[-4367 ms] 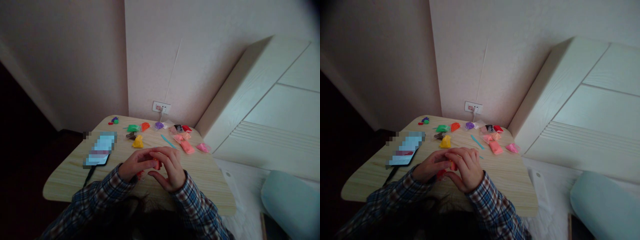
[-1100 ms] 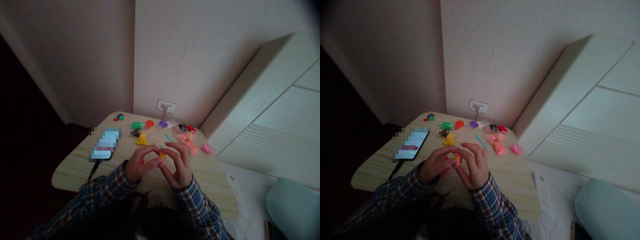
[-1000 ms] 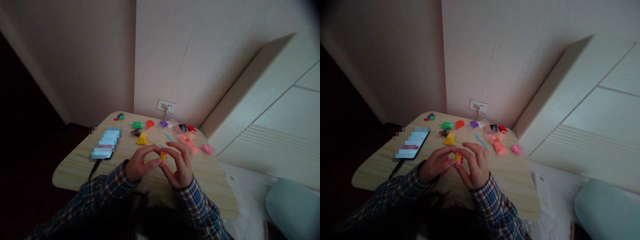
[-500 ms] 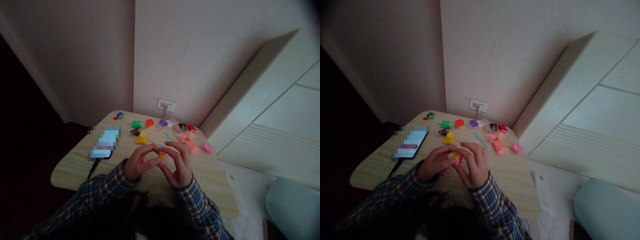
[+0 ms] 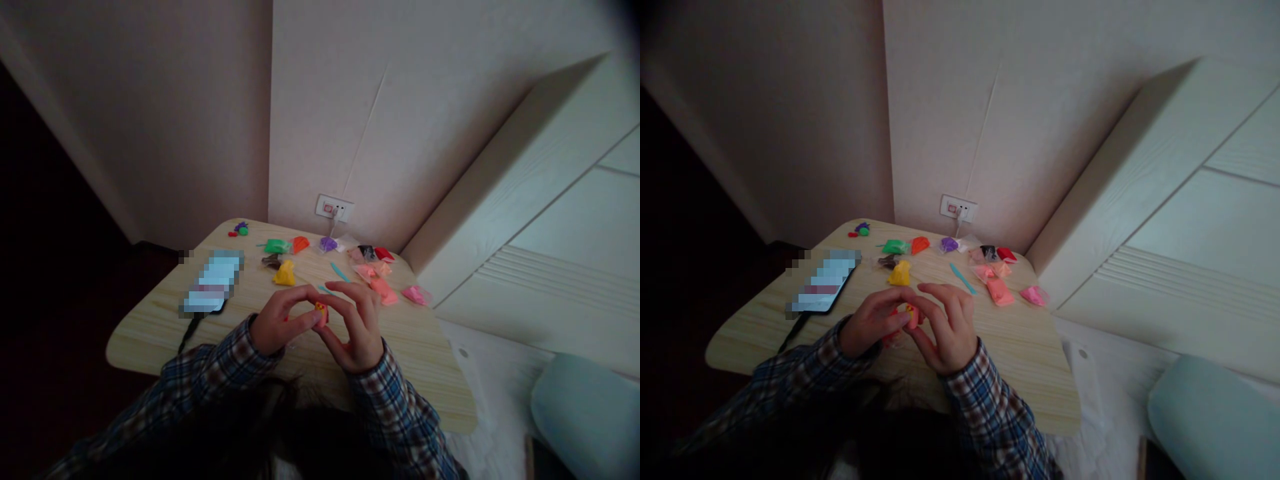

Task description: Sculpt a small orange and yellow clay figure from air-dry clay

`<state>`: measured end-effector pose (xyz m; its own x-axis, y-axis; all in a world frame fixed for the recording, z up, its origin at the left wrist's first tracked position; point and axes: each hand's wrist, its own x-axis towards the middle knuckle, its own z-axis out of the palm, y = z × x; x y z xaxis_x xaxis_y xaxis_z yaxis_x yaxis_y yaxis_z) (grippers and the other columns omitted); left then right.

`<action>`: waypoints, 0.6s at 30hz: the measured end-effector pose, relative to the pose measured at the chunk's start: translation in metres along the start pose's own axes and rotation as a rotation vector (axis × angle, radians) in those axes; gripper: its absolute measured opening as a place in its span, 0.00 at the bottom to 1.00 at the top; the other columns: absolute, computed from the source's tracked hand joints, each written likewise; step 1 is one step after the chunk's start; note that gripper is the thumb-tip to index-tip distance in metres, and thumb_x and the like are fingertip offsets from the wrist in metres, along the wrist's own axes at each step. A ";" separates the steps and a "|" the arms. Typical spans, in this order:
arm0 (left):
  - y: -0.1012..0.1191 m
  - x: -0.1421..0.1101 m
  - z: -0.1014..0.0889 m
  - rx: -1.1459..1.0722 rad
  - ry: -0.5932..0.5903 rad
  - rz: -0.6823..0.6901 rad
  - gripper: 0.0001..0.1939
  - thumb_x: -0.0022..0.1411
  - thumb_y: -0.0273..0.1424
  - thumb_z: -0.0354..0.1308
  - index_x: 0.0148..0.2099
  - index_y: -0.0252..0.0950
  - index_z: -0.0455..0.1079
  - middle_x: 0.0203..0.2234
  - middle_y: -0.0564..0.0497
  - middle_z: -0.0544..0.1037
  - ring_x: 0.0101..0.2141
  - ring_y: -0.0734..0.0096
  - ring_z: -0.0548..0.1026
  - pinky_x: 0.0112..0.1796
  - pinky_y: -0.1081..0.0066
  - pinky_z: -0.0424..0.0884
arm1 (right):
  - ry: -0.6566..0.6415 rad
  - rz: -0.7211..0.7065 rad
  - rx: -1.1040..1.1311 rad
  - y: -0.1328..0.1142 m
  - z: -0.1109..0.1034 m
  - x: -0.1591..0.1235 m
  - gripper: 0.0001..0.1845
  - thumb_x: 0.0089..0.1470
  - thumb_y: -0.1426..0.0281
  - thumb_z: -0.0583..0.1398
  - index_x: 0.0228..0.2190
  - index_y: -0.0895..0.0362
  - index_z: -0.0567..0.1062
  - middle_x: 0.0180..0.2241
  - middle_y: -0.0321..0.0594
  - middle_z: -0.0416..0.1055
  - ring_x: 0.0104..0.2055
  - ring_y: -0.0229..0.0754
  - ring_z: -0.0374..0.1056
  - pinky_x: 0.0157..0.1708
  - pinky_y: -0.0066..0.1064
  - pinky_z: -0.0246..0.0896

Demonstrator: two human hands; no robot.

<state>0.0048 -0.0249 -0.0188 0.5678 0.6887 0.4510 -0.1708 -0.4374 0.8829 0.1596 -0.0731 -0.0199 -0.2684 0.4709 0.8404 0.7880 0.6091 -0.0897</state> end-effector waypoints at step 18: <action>-0.006 0.000 0.000 0.037 0.467 0.241 0.15 0.58 0.41 0.51 0.36 0.35 0.69 0.38 0.44 0.72 0.41 0.63 0.72 0.39 0.64 0.72 | 0.119 0.005 0.014 -0.003 -0.006 0.003 0.16 0.50 0.69 0.59 0.43 0.57 0.67 0.41 0.45 0.68 0.44 0.47 0.64 0.41 0.42 0.61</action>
<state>0.0054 -0.0223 -0.0246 0.0955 0.7465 0.6585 -0.2189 -0.6296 0.7455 0.1593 -0.0771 -0.0141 -0.1959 0.3955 0.8973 0.7813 0.6159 -0.1009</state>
